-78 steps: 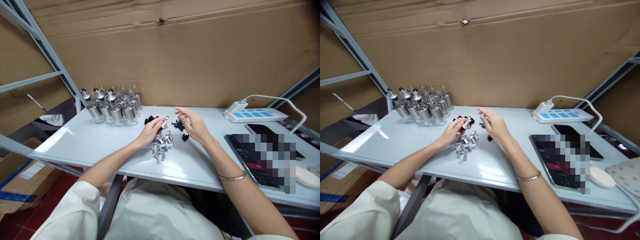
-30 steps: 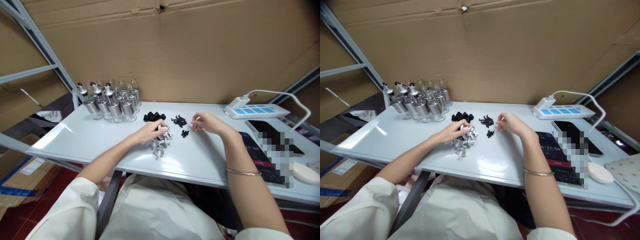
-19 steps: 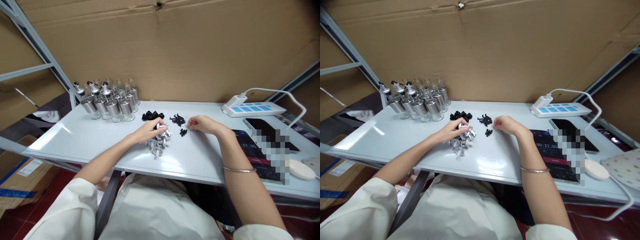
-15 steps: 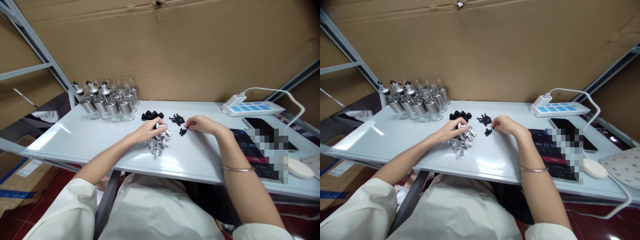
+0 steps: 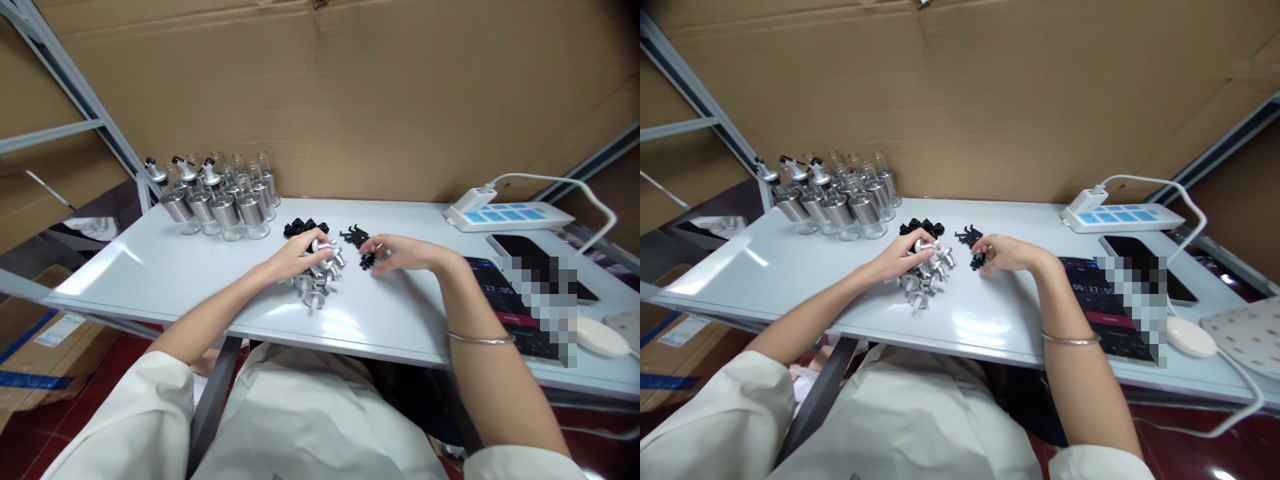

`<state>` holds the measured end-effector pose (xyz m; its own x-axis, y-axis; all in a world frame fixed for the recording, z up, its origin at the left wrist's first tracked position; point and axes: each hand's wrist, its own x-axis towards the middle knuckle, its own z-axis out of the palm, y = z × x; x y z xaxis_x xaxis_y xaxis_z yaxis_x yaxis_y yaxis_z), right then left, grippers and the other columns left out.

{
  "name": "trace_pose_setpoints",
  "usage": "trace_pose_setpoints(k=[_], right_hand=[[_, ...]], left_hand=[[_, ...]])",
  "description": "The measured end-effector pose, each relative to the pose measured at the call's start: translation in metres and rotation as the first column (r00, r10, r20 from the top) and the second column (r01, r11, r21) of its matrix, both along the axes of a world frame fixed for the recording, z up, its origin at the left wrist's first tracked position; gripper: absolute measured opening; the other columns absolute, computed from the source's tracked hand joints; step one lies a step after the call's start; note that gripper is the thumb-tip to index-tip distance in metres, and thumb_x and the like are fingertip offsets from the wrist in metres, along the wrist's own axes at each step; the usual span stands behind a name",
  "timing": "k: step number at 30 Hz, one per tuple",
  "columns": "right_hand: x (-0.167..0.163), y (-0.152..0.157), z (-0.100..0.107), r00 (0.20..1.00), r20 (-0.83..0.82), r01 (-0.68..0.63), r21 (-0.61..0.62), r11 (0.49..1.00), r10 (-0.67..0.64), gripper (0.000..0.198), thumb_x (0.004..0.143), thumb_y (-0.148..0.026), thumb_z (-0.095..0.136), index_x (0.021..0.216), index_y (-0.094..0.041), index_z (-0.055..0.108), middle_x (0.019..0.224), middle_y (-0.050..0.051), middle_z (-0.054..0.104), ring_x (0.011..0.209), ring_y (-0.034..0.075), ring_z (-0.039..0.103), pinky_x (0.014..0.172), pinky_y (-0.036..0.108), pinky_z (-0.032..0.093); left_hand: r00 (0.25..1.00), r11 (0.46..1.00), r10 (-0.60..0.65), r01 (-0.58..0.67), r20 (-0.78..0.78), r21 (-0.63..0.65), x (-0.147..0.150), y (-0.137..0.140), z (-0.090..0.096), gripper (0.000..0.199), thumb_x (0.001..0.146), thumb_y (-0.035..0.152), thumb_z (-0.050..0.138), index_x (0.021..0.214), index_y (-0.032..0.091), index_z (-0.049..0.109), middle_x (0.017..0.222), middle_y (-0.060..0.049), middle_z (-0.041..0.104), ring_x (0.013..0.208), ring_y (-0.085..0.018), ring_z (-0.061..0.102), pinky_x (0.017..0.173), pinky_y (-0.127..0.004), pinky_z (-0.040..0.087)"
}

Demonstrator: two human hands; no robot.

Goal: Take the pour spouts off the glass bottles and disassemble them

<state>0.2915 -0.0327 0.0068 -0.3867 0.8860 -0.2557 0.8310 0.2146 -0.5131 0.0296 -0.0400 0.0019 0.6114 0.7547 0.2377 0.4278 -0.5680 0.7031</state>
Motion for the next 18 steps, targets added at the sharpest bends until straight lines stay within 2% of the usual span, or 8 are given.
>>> trace_pose_setpoints(k=[3, 6, 10, 12, 15, 18], right_hand=[[-0.005, 0.000, -0.001, 0.999, -0.017, -0.030, -0.010, 0.999, 0.030, 0.056, 0.057, -0.044, 0.070, 0.106, -0.018, 0.064, 0.104, 0.009, 0.062, 0.088, 0.023, 0.059, 0.077, 0.032, 0.049], [-0.008, 0.002, -0.004, 0.999, 0.004, -0.046, 0.007, 0.999, 0.046, 0.052, 0.058, -0.045, 0.069, 0.101, -0.018, 0.066, 0.100, 0.008, 0.061, 0.088, 0.023, 0.058, 0.078, 0.032, 0.047], [-0.009, 0.004, -0.007, 0.997, 0.011, -0.073, 0.031, 0.997, 0.073, 0.040, 0.060, -0.040, 0.067, 0.095, -0.020, 0.068, 0.093, 0.005, 0.061, 0.085, 0.021, 0.056, 0.077, 0.031, 0.045], [-0.009, 0.004, -0.007, 0.997, 0.011, -0.081, 0.037, 0.996, 0.081, 0.036, 0.061, -0.039, 0.066, 0.093, -0.021, 0.068, 0.092, 0.004, 0.061, 0.084, 0.020, 0.055, 0.077, 0.030, 0.045], [-0.011, 0.003, -0.006, 0.996, 0.004, -0.092, 0.040, 0.995, 0.092, 0.036, 0.061, -0.042, 0.067, 0.090, -0.021, 0.068, 0.091, 0.004, 0.062, 0.084, 0.021, 0.055, 0.075, 0.030, 0.045], [-0.014, 0.001, -0.005, 0.996, 0.005, -0.085, 0.043, 0.995, 0.085, 0.039, 0.060, -0.046, 0.068, 0.090, -0.021, 0.067, 0.091, 0.005, 0.062, 0.083, 0.021, 0.055, 0.075, 0.030, 0.045]], left_hand=[[1.000, 1.000, 0.006, -0.006, 0.008, 0.008, 0.000, 0.000, 0.001, 0.031, 0.086, 0.046, 0.047, 0.097, 0.017, 0.054, 0.098, -0.003, 0.061, 0.088, -0.017, 0.056, 0.077, -0.027, 0.042], [1.000, 1.000, -0.017, 0.017, 0.023, 0.005, 0.000, 0.000, 0.000, 0.029, 0.087, 0.043, 0.048, 0.099, 0.017, 0.054, 0.104, -0.005, 0.062, 0.095, -0.018, 0.057, 0.084, -0.029, 0.042], [0.987, 0.986, -0.162, 0.162, 0.026, -0.031, 0.001, 0.000, -0.003, 0.022, 0.087, 0.038, 0.049, 0.087, 0.017, 0.054, 0.120, -0.008, 0.061, 0.112, -0.020, 0.055, 0.095, -0.032, 0.040], [0.977, 0.976, -0.213, 0.213, 0.004, -0.035, 0.001, 0.000, -0.004, 0.022, 0.087, 0.038, 0.050, 0.080, 0.017, 0.052, 0.123, -0.009, 0.060, 0.113, -0.020, 0.056, 0.095, -0.032, 0.040], [0.977, 0.977, -0.214, 0.213, -0.022, -0.012, 0.002, -0.001, -0.005, 0.021, 0.087, 0.037, 0.050, 0.080, 0.017, 0.052, 0.122, -0.010, 0.060, 0.107, -0.020, 0.059, 0.091, -0.031, 0.041], [0.972, 0.972, -0.232, 0.233, -0.045, 0.033, 0.001, -0.001, -0.005, 0.021, 0.088, 0.036, 0.049, 0.080, 0.017, 0.052, 0.125, -0.010, 0.059, 0.111, -0.020, 0.057, 0.092, -0.031, 0.040]])
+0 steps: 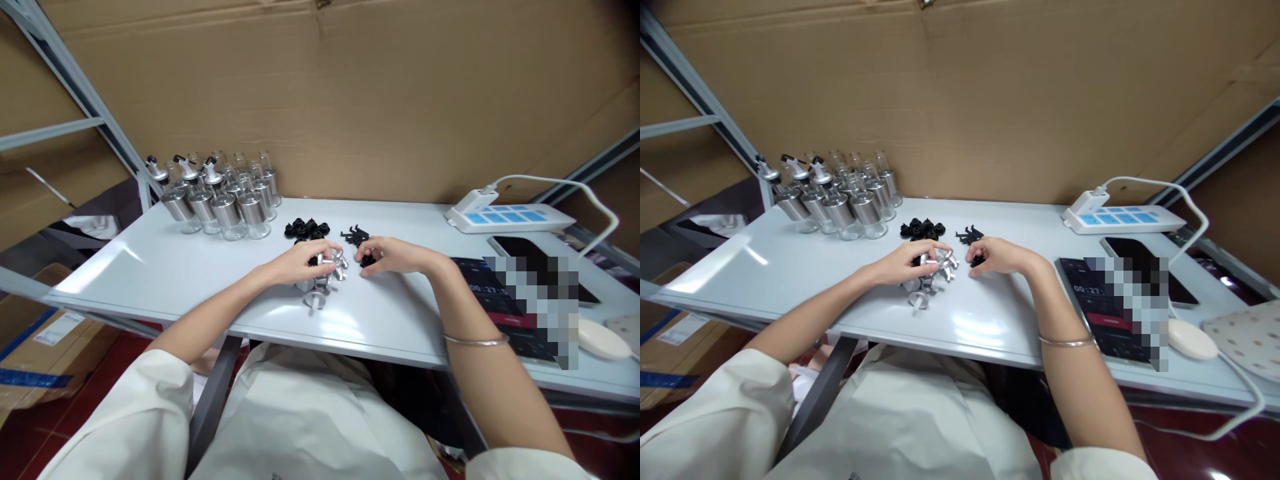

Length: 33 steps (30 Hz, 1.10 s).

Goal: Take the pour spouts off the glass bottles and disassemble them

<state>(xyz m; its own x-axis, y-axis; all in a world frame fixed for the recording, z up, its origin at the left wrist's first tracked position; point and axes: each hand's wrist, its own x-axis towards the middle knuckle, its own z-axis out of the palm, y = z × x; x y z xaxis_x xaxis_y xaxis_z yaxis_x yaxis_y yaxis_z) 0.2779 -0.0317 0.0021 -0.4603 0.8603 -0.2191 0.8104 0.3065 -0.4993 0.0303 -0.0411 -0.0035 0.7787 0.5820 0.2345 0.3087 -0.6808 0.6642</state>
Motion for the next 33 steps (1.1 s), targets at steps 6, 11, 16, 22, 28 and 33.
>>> trace_pose_setpoints(k=[6, 11, 16, 22, 28, 33], right_hand=[[-0.0018, -0.0012, -0.0015, 0.999, 0.029, 0.033, -0.018, 0.999, -0.033, 0.034, 0.061, -0.043, 0.066, 0.086, -0.021, 0.064, 0.089, 0.004, 0.063, 0.081, 0.021, 0.056, 0.072, 0.030, 0.045], [-0.0002, 0.0000, -0.0038, 1.000, 0.002, 0.031, -0.055, 0.998, -0.031, 0.033, 0.063, -0.043, 0.065, 0.087, -0.021, 0.061, 0.086, 0.004, 0.063, 0.078, 0.019, 0.054, 0.070, 0.029, 0.044], [-0.0022, -0.0004, -0.0020, 0.997, -0.035, -0.073, -0.013, 0.997, 0.073, 0.032, 0.065, -0.041, 0.062, 0.090, -0.019, 0.064, 0.090, 0.005, 0.059, 0.078, 0.017, 0.051, 0.072, 0.029, 0.043], [-0.0033, -0.0008, -0.0009, 0.995, -0.043, -0.092, -0.040, 0.995, 0.090, 0.023, 0.067, -0.036, 0.058, 0.083, -0.021, 0.066, 0.082, 0.003, 0.061, 0.075, 0.017, 0.051, 0.069, 0.027, 0.041], [-0.0017, -0.0024, 0.0014, 0.997, -0.051, -0.055, -0.080, 0.995, 0.051, 0.021, 0.064, -0.033, 0.058, 0.080, -0.021, 0.065, 0.075, 0.001, 0.059, 0.070, 0.016, 0.050, 0.066, 0.027, 0.041], [0.0011, -0.0014, 0.0004, 0.998, -0.036, -0.050, -0.095, 0.994, 0.046, 0.028, 0.059, -0.030, 0.061, 0.086, -0.020, 0.063, 0.077, 0.001, 0.057, 0.072, 0.017, 0.050, 0.068, 0.028, 0.042]], left_hand=[[0.999, 1.000, -0.011, 0.012, -0.053, 0.020, -0.0009, -0.0004, 0.0016, 0.020, 0.088, 0.036, 0.048, 0.082, 0.018, 0.053, 0.126, -0.008, 0.058, 0.107, -0.019, 0.058, 0.091, -0.031, 0.041], [0.999, 0.999, -0.008, 0.009, -0.031, 0.033, 0.0005, 0.0004, 0.0009, 0.020, 0.088, 0.036, 0.049, 0.081, 0.018, 0.052, 0.121, -0.008, 0.060, 0.106, -0.019, 0.057, 0.091, -0.031, 0.040], [1.000, 0.998, -0.017, 0.018, -0.019, 0.052, 0.0005, 0.0011, -0.0017, 0.019, 0.088, 0.036, 0.049, 0.081, 0.017, 0.052, 0.118, -0.008, 0.061, 0.104, -0.018, 0.057, 0.090, -0.030, 0.041], [1.000, 0.999, -0.010, 0.010, -0.020, 0.043, 0.0011, 0.0001, -0.0010, 0.019, 0.087, 0.035, 0.050, 0.081, 0.018, 0.052, 0.118, -0.008, 0.060, 0.104, -0.018, 0.058, 0.090, -0.030, 0.041], [1.000, 0.999, -0.012, 0.012, -0.009, 0.043, 0.0008, 0.0020, -0.0026, 0.020, 0.088, 0.036, 0.049, 0.081, 0.018, 0.052, 0.117, -0.008, 0.061, 0.104, -0.018, 0.058, 0.090, -0.030, 0.041], [1.000, 0.999, -0.014, 0.014, -0.001, 0.045, 0.0001, 0.0027, -0.0023, 0.020, 0.088, 0.036, 0.049, 0.082, 0.018, 0.052, 0.117, -0.008, 0.061, 0.104, -0.018, 0.058, 0.089, -0.030, 0.041]])
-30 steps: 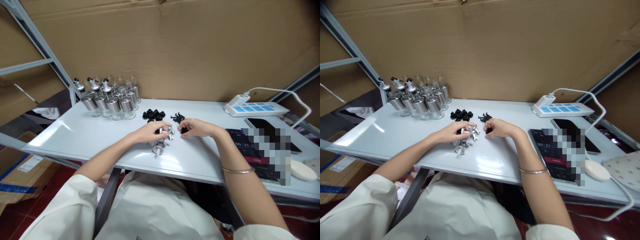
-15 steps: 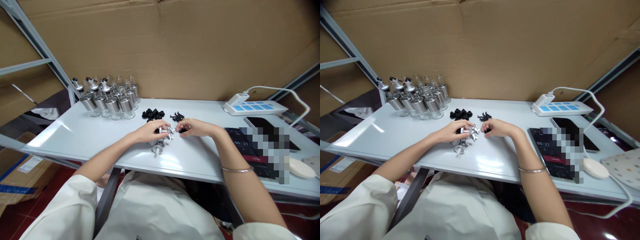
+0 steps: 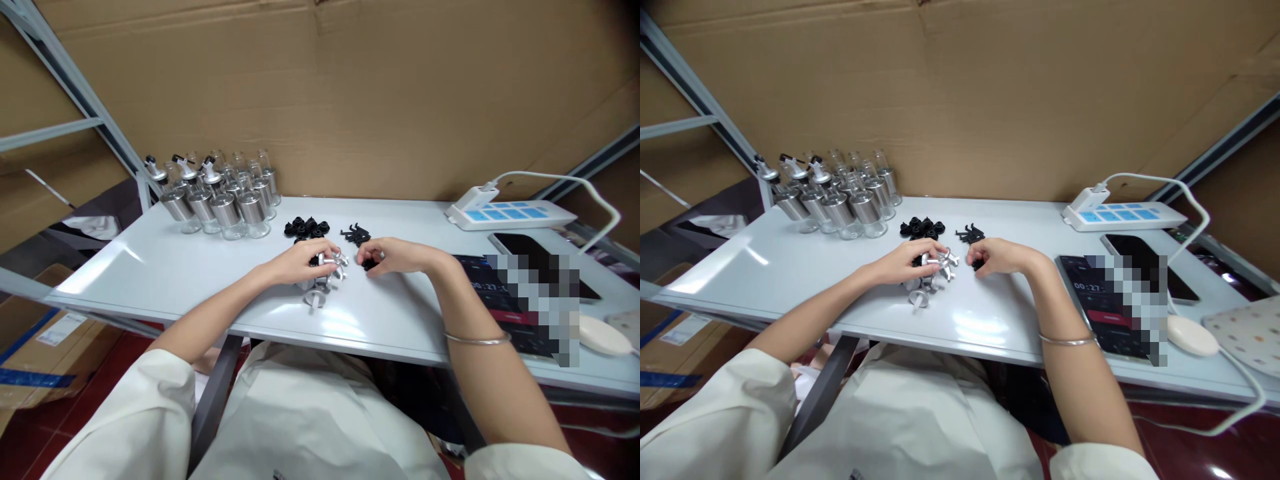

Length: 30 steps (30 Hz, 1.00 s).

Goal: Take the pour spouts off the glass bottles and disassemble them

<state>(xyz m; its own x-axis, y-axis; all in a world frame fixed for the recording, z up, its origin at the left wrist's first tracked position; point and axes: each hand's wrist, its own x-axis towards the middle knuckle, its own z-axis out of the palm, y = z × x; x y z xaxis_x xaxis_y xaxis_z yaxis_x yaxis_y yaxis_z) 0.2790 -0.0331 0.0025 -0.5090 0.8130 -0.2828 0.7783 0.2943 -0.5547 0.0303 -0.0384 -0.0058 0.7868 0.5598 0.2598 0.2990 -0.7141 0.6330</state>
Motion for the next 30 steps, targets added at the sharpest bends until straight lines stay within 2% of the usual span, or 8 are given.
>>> trace_pose_setpoints(k=[5, 8, 13, 16, 23, 26, 30], right_hand=[[0.003, -0.004, 0.006, 0.999, -0.022, 0.045, -0.037, 0.998, -0.046, 0.040, 0.056, -0.034, 0.066, 0.092, -0.020, 0.058, 0.089, 0.005, 0.060, 0.080, 0.019, 0.054, 0.073, 0.030, 0.045], [0.005, -0.008, 0.014, 0.992, -0.068, 0.100, -0.039, 0.994, -0.103, 0.039, 0.060, -0.039, 0.066, 0.092, -0.020, 0.056, 0.093, 0.007, 0.061, 0.084, 0.020, 0.056, 0.075, 0.031, 0.046], [0.010, -0.006, 0.017, 0.960, -0.189, 0.219, 0.050, 0.974, -0.206, 0.025, 0.070, -0.040, 0.058, 0.083, -0.019, 0.056, 0.083, 0.005, 0.063, 0.077, 0.018, 0.055, 0.072, 0.030, 0.044], [0.011, -0.003, 0.013, 0.941, -0.237, 0.268, 0.087, 0.959, -0.242, 0.026, 0.073, -0.043, 0.058, 0.081, -0.018, 0.057, 0.077, 0.004, 0.061, 0.070, 0.016, 0.052, 0.067, 0.029, 0.042], [-0.016, -0.013, 0.018, 0.840, -0.527, 0.191, 0.066, 0.979, -0.128, 0.036, 0.070, -0.051, 0.066, 0.081, -0.018, 0.061, 0.069, 0.000, 0.055, 0.063, 0.012, 0.047, 0.060, 0.027, 0.039], [-0.029, -0.019, 0.020, 0.814, -0.574, 0.153, 0.066, 0.986, -0.088, 0.036, 0.071, -0.051, 0.067, 0.084, -0.018, 0.061, 0.064, -0.002, 0.053, 0.059, 0.011, 0.045, 0.056, 0.026, 0.036], [-0.040, -0.022, 0.018, 0.822, -0.568, 0.095, 0.072, 0.993, -0.037, 0.033, 0.072, -0.047, 0.068, 0.083, -0.017, 0.062, 0.068, 0.000, 0.058, 0.062, 0.012, 0.048, 0.058, 0.026, 0.036]], left_hand=[[1.000, 1.000, 0.008, -0.008, -0.003, -0.007, 0.000, -0.001, 0.000, 0.019, 0.088, 0.036, 0.050, 0.084, 0.018, 0.052, 0.116, -0.008, 0.061, 0.103, -0.018, 0.058, 0.089, -0.030, 0.042], [1.000, 1.000, 0.012, -0.012, -0.001, -0.005, 0.000, -0.001, 0.000, 0.018, 0.088, 0.036, 0.050, 0.086, 0.018, 0.052, 0.116, -0.009, 0.061, 0.104, -0.018, 0.059, 0.089, -0.030, 0.043], [0.999, 0.999, 0.037, -0.037, -0.012, 0.007, 0.001, -0.001, 0.002, 0.018, 0.088, 0.035, 0.050, 0.088, 0.017, 0.053, 0.111, -0.008, 0.063, 0.099, -0.017, 0.060, 0.086, -0.029, 0.044], [0.999, 0.999, 0.047, -0.047, -0.014, 0.019, 0.001, -0.001, 0.002, 0.018, 0.088, 0.035, 0.050, 0.088, 0.017, 0.053, 0.107, -0.006, 0.064, 0.094, -0.017, 0.060, 0.083, -0.028, 0.044], [0.995, 0.990, 0.094, -0.097, 0.027, 0.098, 0.001, 0.001, -0.001, 0.023, 0.086, 0.039, 0.054, 0.093, 0.017, 0.054, 0.090, -0.003, 0.062, 0.082, -0.015, 0.058, 0.075, -0.027, 0.045], [0.994, 0.988, 0.093, -0.100, 0.064, 0.116, 0.002, 0.003, -0.003, 0.026, 0.083, 0.040, 0.059, 0.094, 0.018, 0.052, 0.089, -0.003, 0.060, 0.083, -0.016, 0.058, 0.075, -0.028, 0.045], [0.989, 0.994, 0.077, -0.086, 0.123, 0.065, 0.003, 0.004, -0.007, 0.050, 0.070, 0.041, 0.074, 0.103, 0.020, 0.044, 0.096, -0.004, 0.060, 0.086, -0.017, 0.060, 0.074, -0.028, 0.048]])
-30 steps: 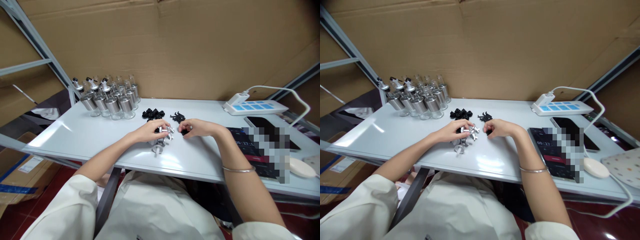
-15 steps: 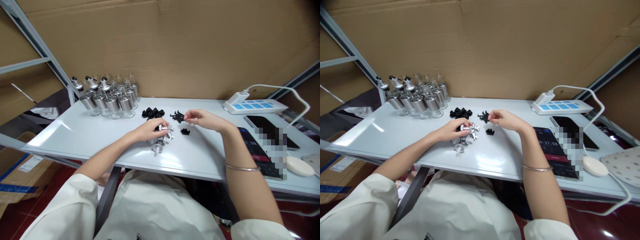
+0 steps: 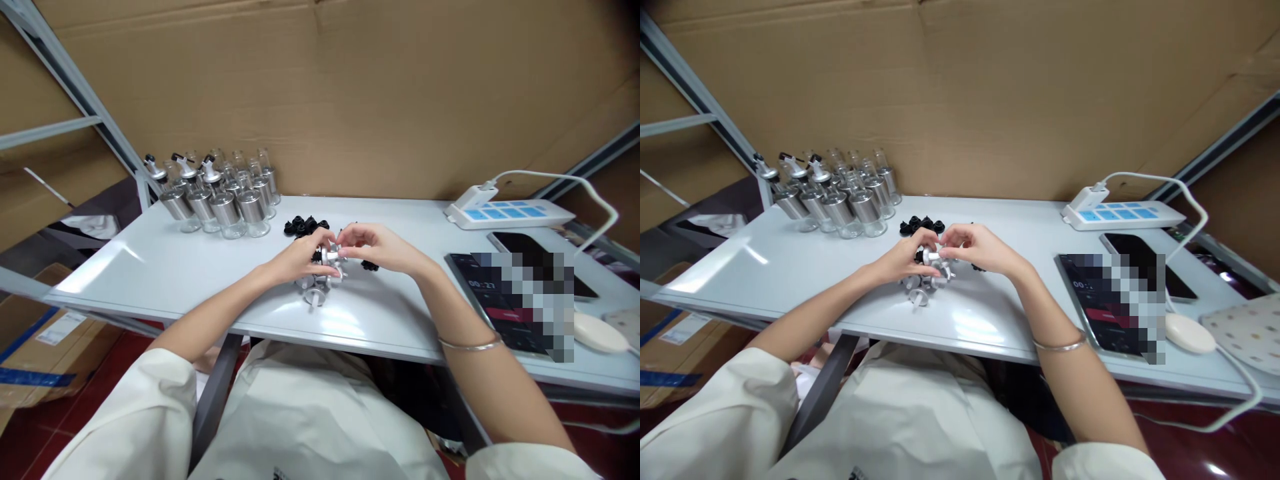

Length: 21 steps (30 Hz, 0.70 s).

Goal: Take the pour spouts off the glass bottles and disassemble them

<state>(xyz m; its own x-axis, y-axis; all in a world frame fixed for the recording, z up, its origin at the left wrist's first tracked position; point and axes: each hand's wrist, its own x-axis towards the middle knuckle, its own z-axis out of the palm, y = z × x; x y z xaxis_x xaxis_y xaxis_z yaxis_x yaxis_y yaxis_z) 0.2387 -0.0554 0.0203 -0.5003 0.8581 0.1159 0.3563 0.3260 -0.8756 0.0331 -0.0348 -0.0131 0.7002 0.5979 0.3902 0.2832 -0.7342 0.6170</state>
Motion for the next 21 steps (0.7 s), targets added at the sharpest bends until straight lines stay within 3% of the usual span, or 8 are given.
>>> trace_pose_setpoints(k=[4, 8, 16, 21], right_hand=[[-0.004, -0.002, -0.001, 0.996, 0.026, -0.086, -0.046, 0.995, 0.088, 0.032, 0.075, -0.047, 0.065, 0.082, -0.015, 0.064, 0.074, 0.002, 0.063, 0.066, 0.013, 0.051, 0.061, 0.027, 0.037], [-0.005, -0.003, 0.001, 0.989, 0.047, -0.136, -0.084, 0.987, 0.140, 0.032, 0.080, -0.046, 0.059, 0.076, -0.015, 0.063, 0.066, 0.000, 0.057, 0.059, 0.011, 0.046, 0.058, 0.026, 0.034], [0.006, 0.000, 0.004, 1.000, 0.026, -0.013, -0.087, 0.996, 0.015, 0.033, 0.082, -0.050, 0.054, 0.078, -0.017, 0.054, 0.063, -0.004, 0.046, 0.059, 0.010, 0.040, 0.056, 0.025, 0.030], [0.001, -0.003, 0.004, 0.992, -0.016, -0.125, -0.201, 0.972, 0.125, 0.036, 0.084, -0.051, 0.052, 0.071, -0.018, 0.049, 0.058, -0.004, 0.044, 0.054, 0.009, 0.039, 0.055, 0.025, 0.030]], left_hand=[[0.998, 1.000, 0.007, -0.008, 0.064, 0.003, 0.000, 0.001, -0.004, 0.060, 0.065, 0.037, 0.078, 0.107, 0.021, 0.039, 0.100, -0.005, 0.060, 0.092, -0.018, 0.062, 0.077, -0.030, 0.050], [0.994, 0.993, 0.048, -0.058, 0.100, 0.098, -0.002, 0.003, -0.005, 0.059, 0.065, 0.038, 0.078, 0.107, 0.020, 0.041, 0.103, -0.008, 0.060, 0.095, -0.020, 0.062, 0.080, -0.033, 0.051], [0.994, 0.915, 0.037, -0.075, 0.102, 0.396, -0.004, 0.004, 0.005, 0.023, 0.090, 0.031, 0.052, 0.108, 0.017, 0.052, 0.108, -0.011, 0.060, 0.104, -0.019, 0.057, 0.090, -0.035, 0.047], [0.995, 0.861, 0.097, -0.099, 0.030, 0.498, -0.005, 0.004, 0.003, 0.022, 0.092, 0.032, 0.044, 0.102, 0.014, 0.053, 0.098, -0.010, 0.060, 0.090, -0.017, 0.058, 0.079, -0.030, 0.048]])
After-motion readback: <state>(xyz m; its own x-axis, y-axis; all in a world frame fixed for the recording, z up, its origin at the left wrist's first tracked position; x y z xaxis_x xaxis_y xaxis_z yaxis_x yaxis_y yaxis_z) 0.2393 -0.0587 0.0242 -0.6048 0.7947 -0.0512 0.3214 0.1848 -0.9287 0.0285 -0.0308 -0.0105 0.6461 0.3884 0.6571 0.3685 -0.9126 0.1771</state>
